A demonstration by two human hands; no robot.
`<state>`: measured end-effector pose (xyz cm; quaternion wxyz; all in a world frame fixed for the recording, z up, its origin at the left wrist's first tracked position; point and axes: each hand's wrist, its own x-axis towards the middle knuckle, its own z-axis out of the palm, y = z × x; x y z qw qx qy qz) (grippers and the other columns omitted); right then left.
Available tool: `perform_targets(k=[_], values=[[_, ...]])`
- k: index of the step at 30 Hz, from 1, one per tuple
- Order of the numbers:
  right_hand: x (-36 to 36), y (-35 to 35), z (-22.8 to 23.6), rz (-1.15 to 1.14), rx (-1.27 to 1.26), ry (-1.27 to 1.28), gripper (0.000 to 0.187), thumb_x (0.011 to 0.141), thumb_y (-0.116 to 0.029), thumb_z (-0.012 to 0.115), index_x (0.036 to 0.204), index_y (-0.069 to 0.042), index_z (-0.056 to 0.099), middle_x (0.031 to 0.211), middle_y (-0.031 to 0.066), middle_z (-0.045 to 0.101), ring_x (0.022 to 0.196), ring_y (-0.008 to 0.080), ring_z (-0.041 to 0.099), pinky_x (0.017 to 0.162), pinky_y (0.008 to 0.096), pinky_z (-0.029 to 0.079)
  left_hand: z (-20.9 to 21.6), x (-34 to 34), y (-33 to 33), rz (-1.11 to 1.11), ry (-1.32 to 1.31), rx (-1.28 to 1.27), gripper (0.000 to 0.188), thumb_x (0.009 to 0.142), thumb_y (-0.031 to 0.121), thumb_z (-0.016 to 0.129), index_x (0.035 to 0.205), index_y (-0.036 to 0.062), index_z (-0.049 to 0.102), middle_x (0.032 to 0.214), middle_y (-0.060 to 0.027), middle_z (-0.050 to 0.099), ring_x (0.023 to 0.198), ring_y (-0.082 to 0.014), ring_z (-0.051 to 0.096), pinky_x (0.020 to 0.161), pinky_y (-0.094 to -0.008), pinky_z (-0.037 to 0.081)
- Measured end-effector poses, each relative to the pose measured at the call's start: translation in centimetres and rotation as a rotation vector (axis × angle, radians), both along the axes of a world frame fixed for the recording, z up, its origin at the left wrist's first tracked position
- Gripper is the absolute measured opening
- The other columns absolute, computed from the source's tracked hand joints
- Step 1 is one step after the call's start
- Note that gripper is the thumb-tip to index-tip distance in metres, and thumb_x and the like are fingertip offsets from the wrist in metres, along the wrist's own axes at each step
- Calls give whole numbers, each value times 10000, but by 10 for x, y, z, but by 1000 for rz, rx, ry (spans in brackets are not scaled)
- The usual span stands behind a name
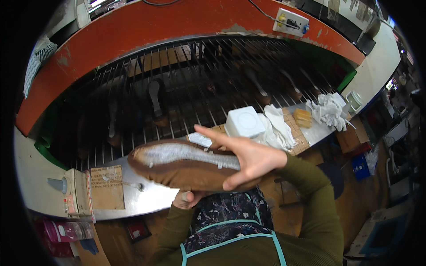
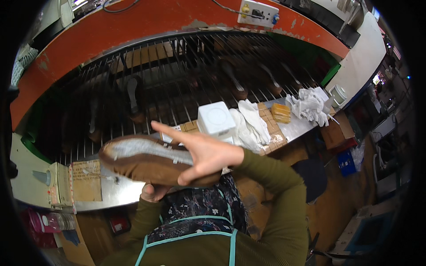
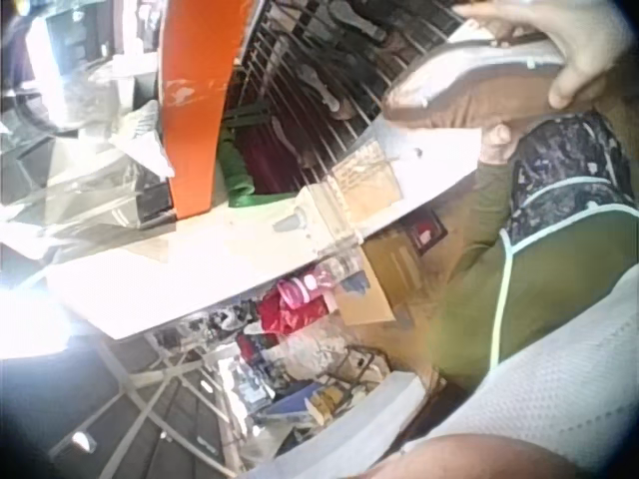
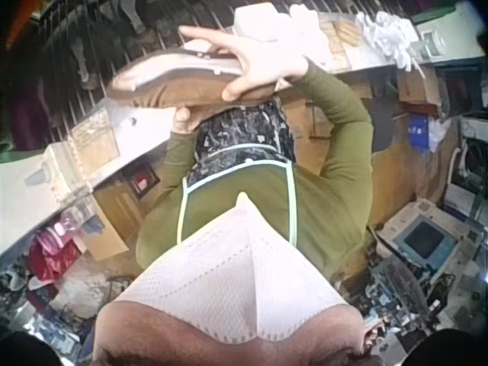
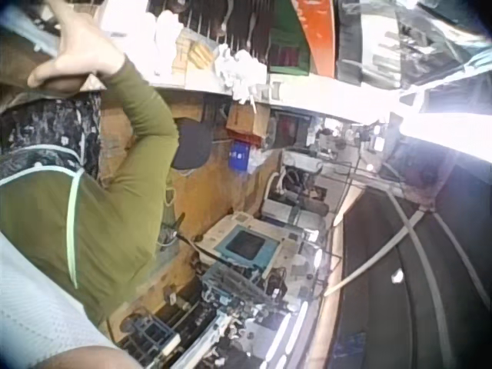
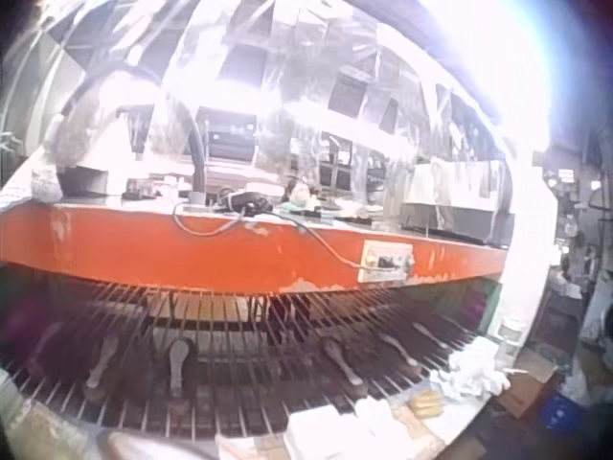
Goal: The person applies a white adhesive to the sole of a brown shoe using a small brush, repeatedly dipping the brush into a container and spreading the substance along the sole. The person rotates the shoe to cover different areas and occasionally wipes the brush on a cloth.
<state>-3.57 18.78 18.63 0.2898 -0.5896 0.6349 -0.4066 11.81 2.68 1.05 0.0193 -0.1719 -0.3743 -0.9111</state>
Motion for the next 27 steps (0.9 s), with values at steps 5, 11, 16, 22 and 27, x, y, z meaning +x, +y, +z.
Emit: perform_targets(k=[5, 11, 16, 22, 27], values=[[31, 51, -46, -380, -110, -160, 743, 772, -203, 715, 1411, -20, 382, 1146, 154, 631, 1103, 262, 575, 988, 381, 414, -10, 34, -12, -172, 171, -249, 873, 815, 464, 678, 1483, 142, 217, 1491, -149, 293, 1328, -329, 375, 1036, -476, 424], [34, 89, -134, -1229, 157, 766, 311, 842, -208, 655, 1094, -33, 605, 918, 127, 613, 884, 282, 577, 886, 428, 402, -2, 45, -15, -60, -85, -137, 799, 845, 450, 618, 1475, 154, 226, 1498, -152, 275, 1337, -327, 362, 1045, -465, 419], [36, 95, -161, -1306, 300, 883, 257, 844, -227, 657, 1071, -111, 628, 924, 99, 584, 821, 259, 556, 802, 423, 334, -18, 25, 1, 71, -231, -25, 739, 870, 439, 568, 1469, 165, 233, 1503, -154, 260, 1344, -325, 352, 1052, -455, 416], [28, 118, -153, -1307, 229, 916, 102, 824, -215, 689, 923, -188, 696, 806, -2, 587, 744, 177, 542, 718, 363, 274, -15, 12, -2, 209, -302, 15, 669, 899, 425, 508, 1461, 178, 242, 1510, -156, 242, 1352, -323, 339, 1061, -444, 411], [16, 126, -151, -1209, 185, 1026, 78, 814, -213, 700, 888, -193, 707, 772, -18, 578, 717, 168, 530, 722, 364, 267, -15, -5, -8, 323, -315, 26, 613, 924, 413, 458, 1454, 188, 250, 1516, -159, 227, 1359, -321, 329, 1069, -434, 407]])
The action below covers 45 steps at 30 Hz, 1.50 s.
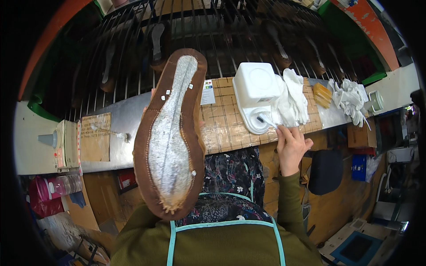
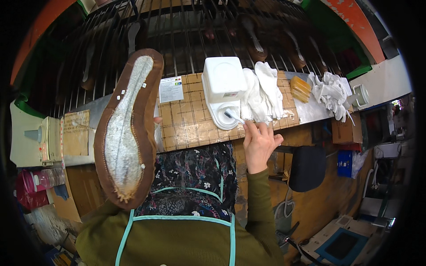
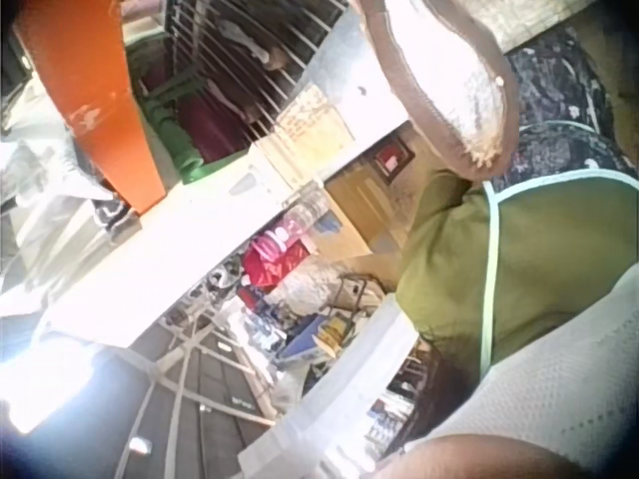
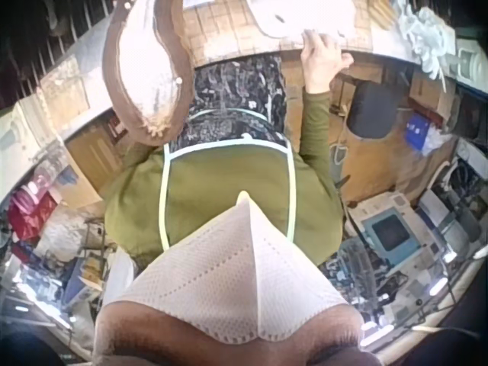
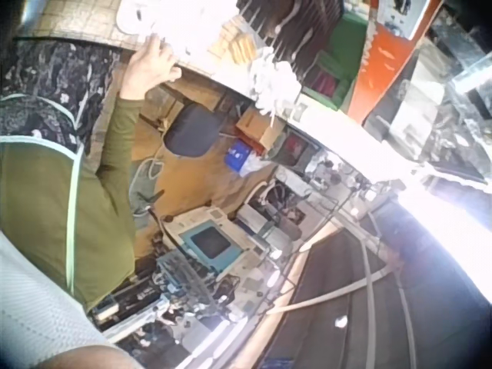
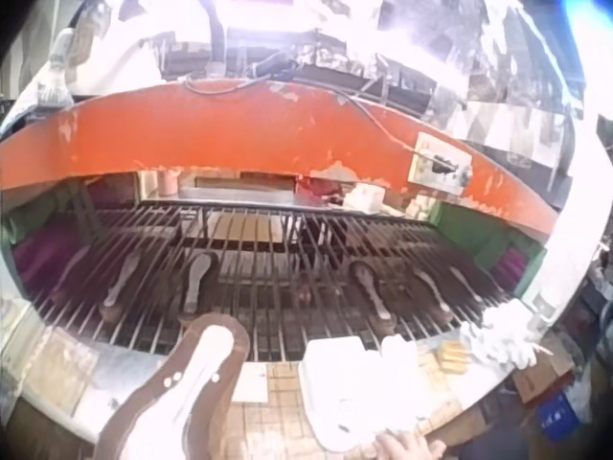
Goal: The person applies a white adhesive to the sole of a brown shoe using a small brush, repeatedly dipping the brush into a container and spreading the substance along the sole. The person rotates the shoe to cover different areas and occasionally wipes the brush on a cloth.
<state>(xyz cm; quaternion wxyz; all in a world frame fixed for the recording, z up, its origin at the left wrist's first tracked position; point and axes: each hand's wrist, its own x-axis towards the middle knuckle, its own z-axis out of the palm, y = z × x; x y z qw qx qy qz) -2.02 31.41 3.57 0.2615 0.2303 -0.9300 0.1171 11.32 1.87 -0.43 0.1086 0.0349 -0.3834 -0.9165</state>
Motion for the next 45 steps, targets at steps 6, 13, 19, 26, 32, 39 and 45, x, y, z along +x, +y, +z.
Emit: perform_targets(k=[6, 13, 19, 26, 32, 39, 45], values=[[-4, 3, -4, 55, 41, -21, 68, 832, -212, 685, 881, -169, 702, 756, -9, 582, 692, 197, 523, 741, 376, 267, 2, -22, -7, 140, 7, -31, 550, 953, 400, 399, 1446, 201, 259, 1523, -161, 208, 1367, -319, 316, 1078, -423, 403], [-18, 31, -40, 121, -873, -1007, 251, 943, -250, 589, 876, -14, 644, 622, -18, 540, 573, 45, 473, 505, 193, 308, 16, -39, 5, 492, 113, -345, 484, 987, 384, 329, 1437, 215, 269, 1531, -164, 187, 1377, -317, 302, 1088, -410, 397], [-4, 21, -44, 247, -1250, -1313, 129, 900, -144, 652, 943, -22, 644, 719, -4, 605, 636, 33, 499, 555, 179, 342, -13, -70, 9, 818, 579, -1024, 483, 939, 293, 469, 1389, 210, 315, 1500, -189, 256, 1355, -390, 315, 1066, -476, 395], [27, -42, 35, 225, -700, 76, 227, 721, -43, 779, 936, -102, 735, 865, 42, 628, 759, 182, 541, 736, 298, 343, 7, -86, 4, 961, 723, -1468, 438, 888, 147, 620, 1264, 172, 396, 1393, -216, 450, 1256, -491, 431, 1020, -554, 405], [58, -51, 58, 575, -1050, -454, 239, 774, 29, 708, 1001, -40, 727, 1061, 79, 534, 735, 83, 504, 630, 198, 412, 32, -89, 7, 984, 719, -1457, 392, 918, 142, 560, 1278, 176, 408, 1361, -205, 485, 1248, -498, 435, 1040, -582, 366], [54, -82, 52, 581, -1115, -589, 195, 821, 9, 675, 1011, -8, 713, 1018, 66, 524, 775, 109, 536, 644, 204, 429, 43, -67, 13, 918, 710, -1433, 373, 905, 176, 575, 1245, 242, 434, 1398, -194, 438, 1258, -523, 405, 1036, -650, 309], [26, -105, 61, 611, -1118, -529, 182, 852, -24, 661, 1027, -16, 713, 981, 52, 514, 836, 99, 519, 609, 198, 429, 44, -59, 15, 892, 713, -1430, 406, 870, 171, 605, 1226, 258, 429, 1394, -196, 440, 1241, -548, 406, 1008, -697, 295]])
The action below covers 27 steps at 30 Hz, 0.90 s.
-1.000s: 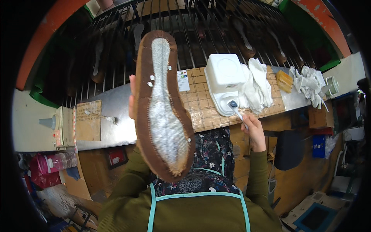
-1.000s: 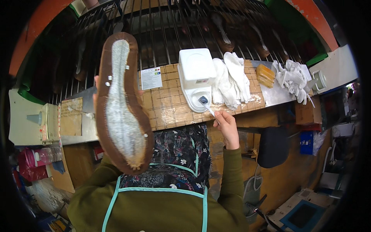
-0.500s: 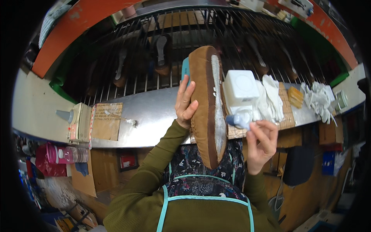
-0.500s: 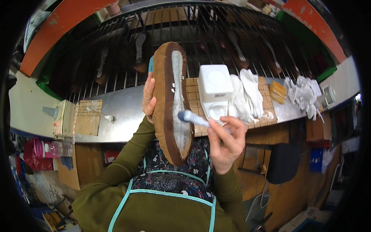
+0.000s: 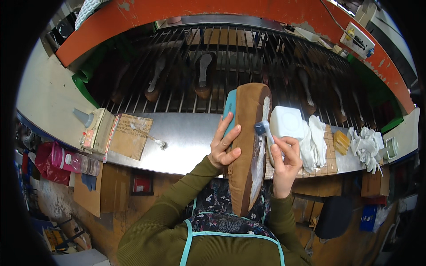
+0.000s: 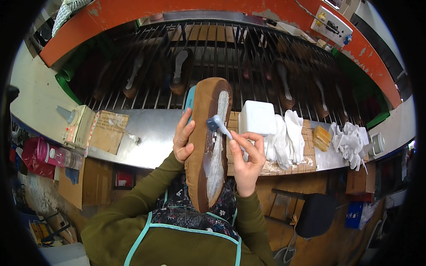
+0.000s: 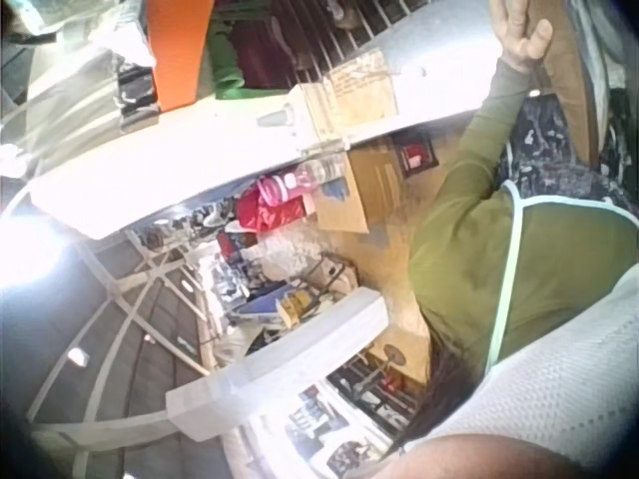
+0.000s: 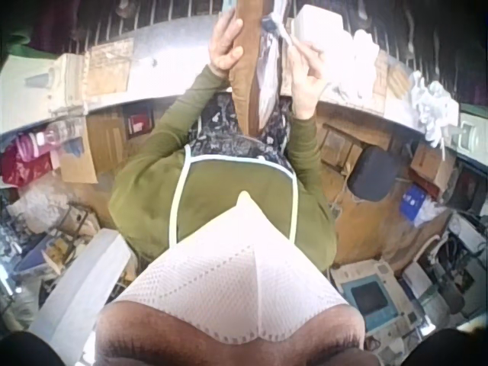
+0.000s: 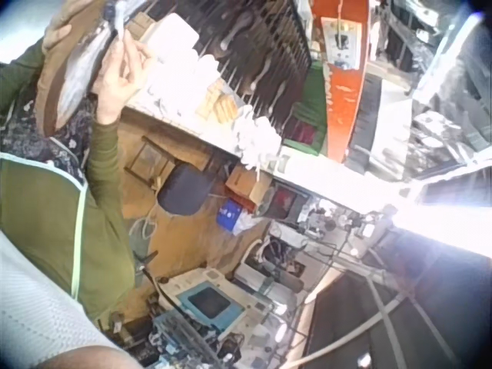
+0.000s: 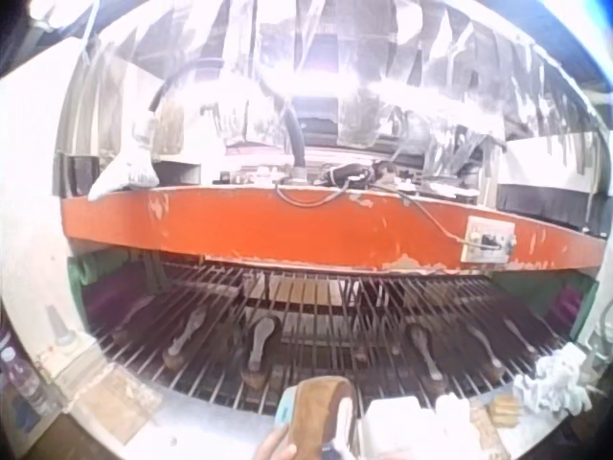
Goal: The person applies a white adhesive to the sole of a brown shoe using a small brush, repeatedly dipping the brush into a container and spreading the substance along the sole. The person rotates the shoe to cover different areas and occasionally wipes the brush on a cloth.
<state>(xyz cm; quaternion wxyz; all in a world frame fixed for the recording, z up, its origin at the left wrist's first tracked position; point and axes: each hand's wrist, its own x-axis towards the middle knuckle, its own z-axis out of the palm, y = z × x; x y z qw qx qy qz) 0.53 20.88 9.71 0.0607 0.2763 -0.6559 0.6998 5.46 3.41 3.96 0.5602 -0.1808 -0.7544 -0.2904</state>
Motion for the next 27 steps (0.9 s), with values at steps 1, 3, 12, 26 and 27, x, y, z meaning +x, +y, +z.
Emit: perform_targets(k=[1, 3, 12, 26, 27], values=[[-8, -2, 1, -14, 17, 66, 182, 854, -27, 660, 1028, -18, 713, 980, 51, 515, 835, 95, 515, 599, 194, 423, 1, 1, 0, -4, -4, -1, 414, 865, 171, 608, 1227, 261, 427, 1394, -195, 440, 1240, -551, 405, 1005, -702, 293], [-20, -6, 3, -18, 18, 93, 184, 853, -31, 665, 1029, -30, 717, 973, 39, 514, 812, 77, 500, 569, 179, 397, 3, 2, 1, -20, -22, 18, 414, 868, 177, 603, 1231, 263, 426, 1397, -194, 438, 1240, -553, 402, 1006, -703, 289], [-60, -23, 26, -99, -12, 299, 182, 836, -18, 688, 1011, -47, 725, 972, 34, 511, 752, 64, 503, 557, 176, 389, 4, 7, -1, -73, -81, 60, 384, 890, 197, 579, 1235, 265, 425, 1392, -189, 445, 1247, -557, 391, 1019, -701, 270], [-45, 20, -3, 289, 89, 214, 173, 795, -28, 721, 968, -33, 732, 919, 37, 567, 725, 83, 532, 571, 197, 408, 9, -1, -11, 34, -45, -27, 410, 876, 143, 605, 1229, 225, 412, 1385, -211, 452, 1244, -523, 427, 1025, -644, 328], [-42, 22, -5, 301, 93, 211, 175, 794, -29, 722, 969, -32, 732, 921, 39, 565, 723, 84, 533, 570, 197, 409, 11, -2, -11, 43, -42, -31, 412, 873, 140, 609, 1227, 221, 413, 1382, -212, 455, 1245, -520, 427, 1025, -639, 331]])
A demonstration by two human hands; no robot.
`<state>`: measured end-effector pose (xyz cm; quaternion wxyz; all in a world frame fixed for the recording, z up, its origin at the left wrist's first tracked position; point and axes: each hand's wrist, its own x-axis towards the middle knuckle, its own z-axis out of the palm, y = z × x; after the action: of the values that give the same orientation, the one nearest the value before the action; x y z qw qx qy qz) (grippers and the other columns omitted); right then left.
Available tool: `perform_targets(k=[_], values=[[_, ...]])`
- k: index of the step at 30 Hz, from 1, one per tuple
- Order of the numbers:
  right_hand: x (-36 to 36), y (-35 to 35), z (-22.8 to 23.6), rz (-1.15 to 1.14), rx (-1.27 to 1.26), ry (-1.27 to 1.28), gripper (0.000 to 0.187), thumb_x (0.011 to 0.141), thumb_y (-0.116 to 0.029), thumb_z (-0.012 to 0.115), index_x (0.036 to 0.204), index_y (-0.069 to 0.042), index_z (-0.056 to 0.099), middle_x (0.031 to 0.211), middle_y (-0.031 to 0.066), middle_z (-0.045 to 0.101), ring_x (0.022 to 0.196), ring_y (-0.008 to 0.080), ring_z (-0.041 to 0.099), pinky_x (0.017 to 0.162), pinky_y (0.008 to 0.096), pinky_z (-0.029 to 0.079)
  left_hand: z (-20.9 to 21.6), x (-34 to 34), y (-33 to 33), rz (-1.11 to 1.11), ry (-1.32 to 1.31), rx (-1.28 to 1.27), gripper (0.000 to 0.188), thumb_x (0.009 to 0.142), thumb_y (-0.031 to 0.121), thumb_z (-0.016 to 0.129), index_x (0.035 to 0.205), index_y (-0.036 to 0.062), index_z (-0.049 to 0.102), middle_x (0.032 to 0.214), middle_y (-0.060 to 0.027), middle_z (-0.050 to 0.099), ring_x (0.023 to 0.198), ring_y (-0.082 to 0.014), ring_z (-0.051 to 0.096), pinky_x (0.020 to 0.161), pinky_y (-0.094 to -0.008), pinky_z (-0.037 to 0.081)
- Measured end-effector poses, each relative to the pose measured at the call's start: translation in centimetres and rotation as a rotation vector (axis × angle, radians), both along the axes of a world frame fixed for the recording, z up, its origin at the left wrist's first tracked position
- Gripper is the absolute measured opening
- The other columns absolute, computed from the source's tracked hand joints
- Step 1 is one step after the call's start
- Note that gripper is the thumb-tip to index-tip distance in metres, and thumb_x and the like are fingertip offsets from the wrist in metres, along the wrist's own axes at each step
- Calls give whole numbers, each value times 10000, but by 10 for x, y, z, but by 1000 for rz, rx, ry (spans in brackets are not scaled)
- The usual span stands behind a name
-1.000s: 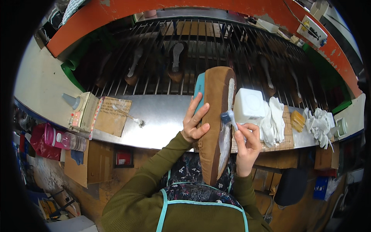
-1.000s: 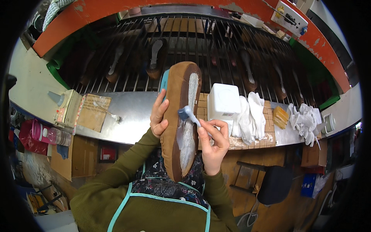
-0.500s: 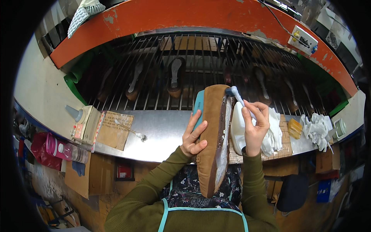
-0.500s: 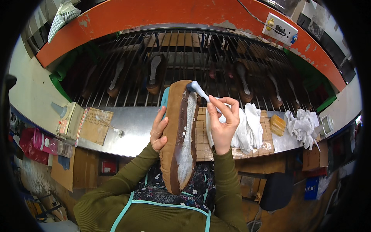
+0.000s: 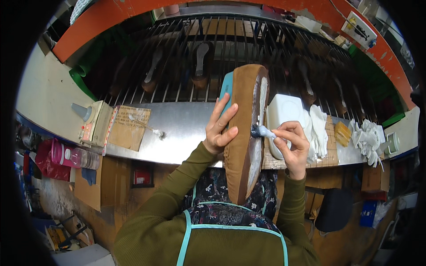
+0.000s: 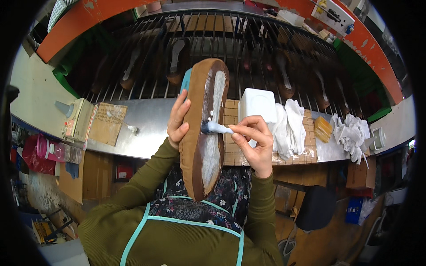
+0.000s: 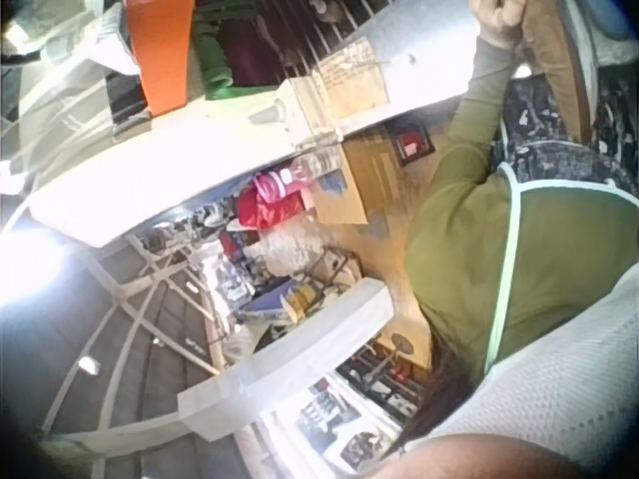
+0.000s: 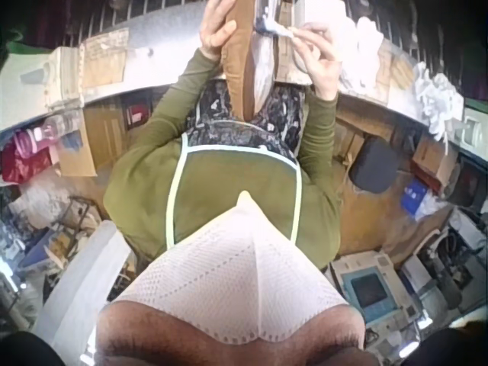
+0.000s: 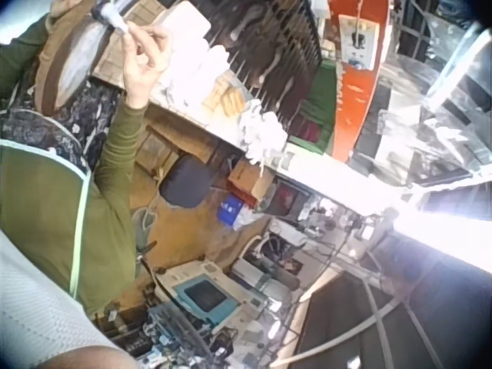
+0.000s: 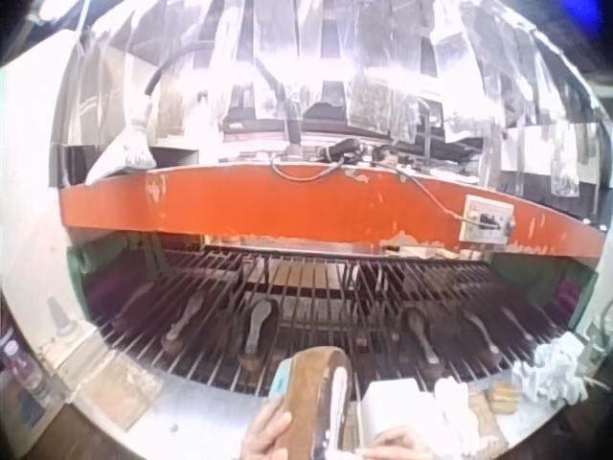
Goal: The person applies a white adhesive to the sole of a brown shoe using a small brush, repeatedly dipping the brush into a container and spreading the substance along the sole. The person rotates the shoe to cover different areas and occasionally wipes the brush on a cloth.
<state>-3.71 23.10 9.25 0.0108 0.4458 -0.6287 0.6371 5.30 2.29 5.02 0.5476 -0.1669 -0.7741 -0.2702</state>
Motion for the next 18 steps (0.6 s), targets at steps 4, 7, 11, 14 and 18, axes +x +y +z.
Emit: perform_targets(k=[4, 7, 11, 14, 18], values=[[9, 9, 0, 34, 25, 1, 181, 792, -31, 725, 973, -32, 732, 927, 44, 560, 709, 86, 535, 571, 199, 415, 0, -6, -3, 9, 63, -35, 429, 857, 133, 629, 1224, 206, 418, 1376, -211, 466, 1251, -506, 430, 1024, -620, 348], [14, 12, -2, 48, 6, 0, 181, 792, -25, 722, 973, -28, 731, 928, 46, 556, 700, 87, 536, 571, 202, 417, -2, -13, -7, -5, 109, -70, 456, 841, 125, 648, 1228, 194, 418, 1378, -210, 466, 1253, -488, 438, 1024, -603, 363], [19, 16, 1, 57, 3, 39, 181, 797, -17, 713, 977, -25, 729, 928, 45, 554, 695, 82, 534, 562, 205, 409, 0, -16, -5, -10, 105, -47, 461, 839, 114, 649, 1231, 184, 417, 1387, -208, 459, 1258, -477, 440, 1021, -589, 374], [17, 17, 5, -14, 37, 17, 178, 808, -22, 706, 986, -27, 727, 930, 41, 549, 684, 77, 518, 558, 205, 401, 1, -16, -5, -7, 98, -47, 439, 852, 115, 633, 1228, 188, 420, 1390, -206, 456, 1259, -477, 439, 1019, -591, 374], [7, 2, 10, -176, 1, -10, 173, 821, -23, 695, 992, -30, 726, 919, 35, 544, 688, 71, 499, 562, 201, 393, -1, -18, -2, -23, 120, -53, 412, 866, 119, 616, 1222, 193, 422, 1387, -205, 459, 1254, -476, 445, 1022, -593, 370]])
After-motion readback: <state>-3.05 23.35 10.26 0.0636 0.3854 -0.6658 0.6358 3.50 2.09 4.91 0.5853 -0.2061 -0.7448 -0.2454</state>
